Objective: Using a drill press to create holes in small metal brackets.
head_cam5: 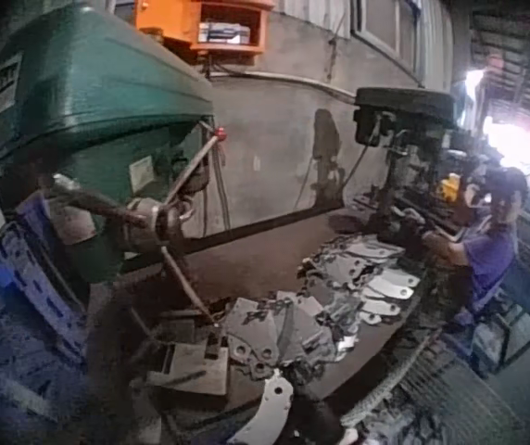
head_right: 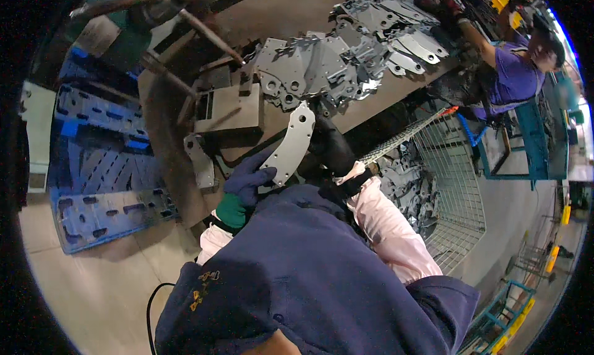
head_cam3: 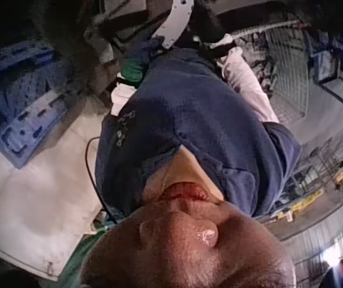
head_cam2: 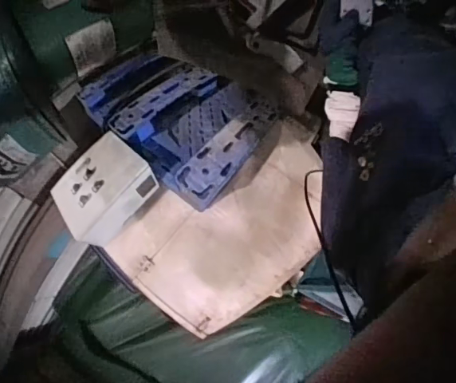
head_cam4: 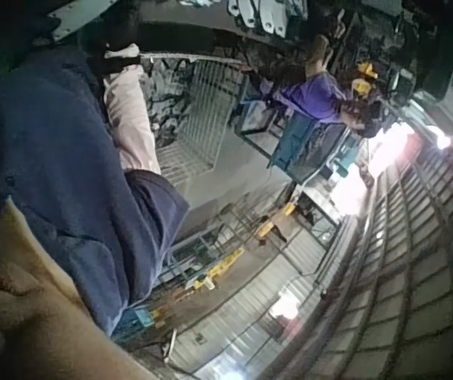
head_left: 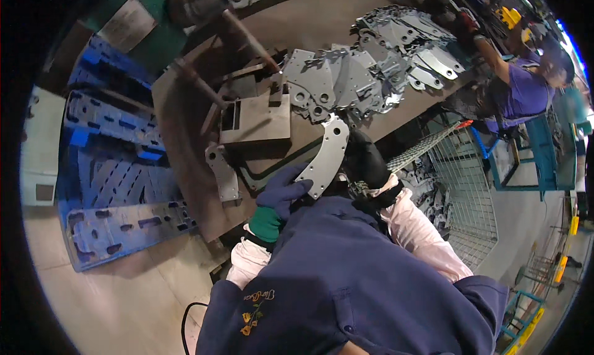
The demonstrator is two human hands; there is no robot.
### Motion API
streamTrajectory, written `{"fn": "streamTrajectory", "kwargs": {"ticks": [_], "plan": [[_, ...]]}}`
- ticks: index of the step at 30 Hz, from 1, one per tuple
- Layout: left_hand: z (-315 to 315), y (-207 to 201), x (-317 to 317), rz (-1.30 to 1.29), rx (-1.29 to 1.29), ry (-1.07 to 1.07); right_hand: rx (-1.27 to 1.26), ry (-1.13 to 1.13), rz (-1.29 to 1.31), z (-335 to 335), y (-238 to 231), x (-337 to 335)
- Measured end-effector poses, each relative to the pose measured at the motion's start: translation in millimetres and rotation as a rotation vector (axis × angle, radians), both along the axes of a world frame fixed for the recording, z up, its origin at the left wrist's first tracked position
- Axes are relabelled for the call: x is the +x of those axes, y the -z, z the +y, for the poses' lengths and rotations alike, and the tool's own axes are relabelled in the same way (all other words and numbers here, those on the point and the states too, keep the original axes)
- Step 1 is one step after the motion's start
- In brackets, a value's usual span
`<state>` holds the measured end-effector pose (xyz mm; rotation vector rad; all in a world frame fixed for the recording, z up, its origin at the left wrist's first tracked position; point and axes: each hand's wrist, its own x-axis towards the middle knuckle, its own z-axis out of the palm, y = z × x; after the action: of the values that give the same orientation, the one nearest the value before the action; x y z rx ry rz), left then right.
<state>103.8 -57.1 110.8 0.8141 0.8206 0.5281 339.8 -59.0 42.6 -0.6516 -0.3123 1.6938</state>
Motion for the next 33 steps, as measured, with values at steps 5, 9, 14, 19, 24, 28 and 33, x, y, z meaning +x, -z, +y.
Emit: {"fn": "streamTrajectory", "kwargs": {"ticks": [5,9,14,19,24,28,33], "plan": [[-1.1,14.2,7.1,0.050,0.077,0.030,0.117,0.226,-0.398,-4.6,10.0,3.8],[1.3,0.4,14.0,-0.038,-0.019,0.027,-0.137,0.463,-0.471,-8.1,23.7,20.3],[-0.3,-6.7,20.2,-0.015,0.004,-0.011,0.054,0.486,-1.261,-15.9,4.0,16.0],[2.2,-7.4,21.4,0.035,0.021,0.012,0.189,0.443,-1.272,-31.6,-6.0,5.7],[2.8,-11.5,23.9,0.075,0.029,0.009,0.278,0.529,-1.355,-31.6,-10.7,-7.2],[4.7,-0.8,25.1,-0.017,-0.002,0.005,0.352,0.372,-1.270,-31.0,-10.8,-4.9],[5.5,-7.7,22.7,0.003,-0.014,0.029,0.129,0.141,-1.306,-36.7,-31.5,-3.6]]}}
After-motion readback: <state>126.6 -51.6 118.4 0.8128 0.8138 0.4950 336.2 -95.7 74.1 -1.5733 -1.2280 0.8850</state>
